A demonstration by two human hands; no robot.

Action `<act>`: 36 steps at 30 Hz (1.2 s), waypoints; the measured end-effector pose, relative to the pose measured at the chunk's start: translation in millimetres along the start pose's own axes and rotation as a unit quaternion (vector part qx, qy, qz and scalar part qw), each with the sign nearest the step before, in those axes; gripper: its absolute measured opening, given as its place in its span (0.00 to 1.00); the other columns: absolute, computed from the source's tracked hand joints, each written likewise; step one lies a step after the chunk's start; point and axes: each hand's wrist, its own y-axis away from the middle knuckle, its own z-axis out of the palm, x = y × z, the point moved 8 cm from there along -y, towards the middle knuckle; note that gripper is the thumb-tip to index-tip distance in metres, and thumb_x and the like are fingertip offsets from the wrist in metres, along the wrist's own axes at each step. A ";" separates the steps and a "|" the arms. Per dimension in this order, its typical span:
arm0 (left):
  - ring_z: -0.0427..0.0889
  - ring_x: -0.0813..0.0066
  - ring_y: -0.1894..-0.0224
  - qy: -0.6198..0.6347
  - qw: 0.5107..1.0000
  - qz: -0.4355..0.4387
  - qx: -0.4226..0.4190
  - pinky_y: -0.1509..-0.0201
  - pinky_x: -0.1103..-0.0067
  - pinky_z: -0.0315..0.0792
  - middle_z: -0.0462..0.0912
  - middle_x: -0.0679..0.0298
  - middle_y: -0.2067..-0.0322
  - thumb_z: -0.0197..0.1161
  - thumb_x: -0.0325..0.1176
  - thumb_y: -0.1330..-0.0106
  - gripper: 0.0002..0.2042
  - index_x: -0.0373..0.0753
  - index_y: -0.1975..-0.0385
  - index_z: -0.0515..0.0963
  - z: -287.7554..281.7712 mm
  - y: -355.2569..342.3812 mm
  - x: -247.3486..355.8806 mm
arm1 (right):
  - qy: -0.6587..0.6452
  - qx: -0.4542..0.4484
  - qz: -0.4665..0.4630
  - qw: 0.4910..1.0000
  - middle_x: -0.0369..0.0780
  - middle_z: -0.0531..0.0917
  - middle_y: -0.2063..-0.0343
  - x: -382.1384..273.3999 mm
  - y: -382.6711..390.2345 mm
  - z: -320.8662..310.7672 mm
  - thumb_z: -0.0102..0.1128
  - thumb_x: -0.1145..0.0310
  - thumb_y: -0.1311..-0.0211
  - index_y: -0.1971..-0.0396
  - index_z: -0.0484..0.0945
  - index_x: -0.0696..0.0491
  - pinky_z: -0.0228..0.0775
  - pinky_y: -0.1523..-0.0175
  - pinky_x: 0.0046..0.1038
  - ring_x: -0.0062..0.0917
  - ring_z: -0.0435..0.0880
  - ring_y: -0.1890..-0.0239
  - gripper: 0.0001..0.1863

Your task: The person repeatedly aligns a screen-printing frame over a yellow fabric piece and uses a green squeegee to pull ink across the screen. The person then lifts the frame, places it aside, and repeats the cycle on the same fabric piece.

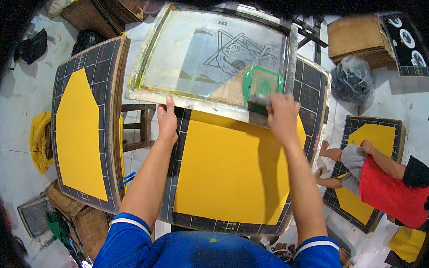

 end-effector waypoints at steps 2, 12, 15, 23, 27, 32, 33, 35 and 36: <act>0.69 0.70 0.40 0.033 0.998 0.053 -0.010 0.31 0.71 0.61 0.74 0.58 0.42 0.55 0.53 0.19 0.25 0.33 0.43 0.68 0.8 2.2 5.2 | -0.018 -0.001 -0.012 1.000 0.40 0.85 0.58 13.2 -7.1 -3.2 0.65 0.76 0.43 0.56 0.82 0.49 0.63 0.49 0.47 0.41 0.78 0.50 0.14; 0.46 0.56 0.18 0.016 0.999 0.007 -0.046 0.18 0.60 0.42 0.50 0.48 0.21 0.50 0.61 0.21 0.42 0.32 0.22 0.49 3.1 4.8 -2.5 | 0.067 -0.161 0.029 0.984 0.45 0.89 0.58 48.2 -129.0 10.3 0.71 0.70 0.44 0.51 0.84 0.45 0.71 0.47 0.56 0.45 0.87 0.50 0.18; 0.47 0.56 0.19 0.020 0.998 0.019 -0.055 0.18 0.60 0.42 0.51 0.48 0.21 0.50 0.60 0.20 0.41 0.31 0.22 0.51 4.4 3.9 0.5 | 0.052 -0.152 0.030 0.987 0.45 0.89 0.56 53.9 -128.6 20.1 0.69 0.74 0.45 0.49 0.83 0.46 0.72 0.43 0.56 0.46 0.85 0.48 0.21; 0.71 0.75 0.43 0.079 0.995 0.039 -0.050 0.34 0.74 0.64 0.77 0.63 0.47 0.59 0.51 0.21 0.21 0.37 0.46 0.73 -5.6 12.3 13.2 | 0.002 0.004 -0.012 1.000 0.39 0.82 0.46 -3.0 52.7 13.8 0.68 0.78 0.50 0.47 0.80 0.47 0.65 0.41 0.47 0.40 0.77 0.42 0.27; 0.74 0.74 0.40 0.141 0.979 0.136 -0.057 0.32 0.73 0.65 0.80 0.61 0.45 0.60 0.44 0.21 0.20 0.34 0.42 0.74 -15.4 33.9 97.4 | 0.043 0.236 -0.072 0.968 0.42 0.81 0.45 -28.6 21.2 -85.0 0.73 0.68 0.52 0.39 0.77 0.47 0.65 0.40 0.46 0.40 0.77 0.42 0.34; 0.79 0.71 0.46 0.101 0.913 0.375 -0.122 0.37 0.69 0.72 0.82 0.58 0.49 0.66 0.47 0.26 0.23 0.34 0.43 0.75 6.5 58.9 271.2 | 0.177 0.409 -0.081 0.891 0.40 0.87 0.66 -43.7 -71.0 -221.4 0.72 0.32 0.45 0.61 0.85 0.47 0.76 0.55 0.43 0.40 0.86 0.61 0.30; 0.79 0.67 0.42 0.024 0.875 0.468 -0.120 0.36 0.71 0.73 0.82 0.57 0.45 0.63 0.47 0.23 0.23 0.34 0.41 0.75 8.4 70.1 299.0 | 0.109 0.372 -0.069 0.919 0.42 0.89 0.61 -28.7 -100.1 -243.6 0.68 0.31 0.41 0.57 0.87 0.48 0.77 0.49 0.41 0.41 0.88 0.57 0.33; 0.79 0.63 0.40 -0.054 0.815 0.557 -0.149 0.35 0.68 0.73 0.82 0.56 0.44 0.66 0.52 0.28 0.27 0.37 0.39 0.76 7.7 82.7 318.7 | 0.150 0.352 -0.030 0.923 0.44 0.90 0.55 0.3 -153.3 -286.9 0.65 0.32 0.37 0.51 0.86 0.50 0.77 0.44 0.39 0.43 0.88 0.52 0.34; 0.80 0.61 0.40 -0.111 0.817 0.538 -0.172 0.35 0.67 0.73 0.83 0.55 0.44 0.66 0.52 0.28 0.27 0.37 0.39 0.77 1.7 78.5 308.8 | 0.163 0.315 -0.016 0.935 0.45 0.89 0.53 17.0 -181.5 -302.2 0.63 0.33 0.35 0.46 0.85 0.47 0.77 0.43 0.39 0.44 0.88 0.51 0.33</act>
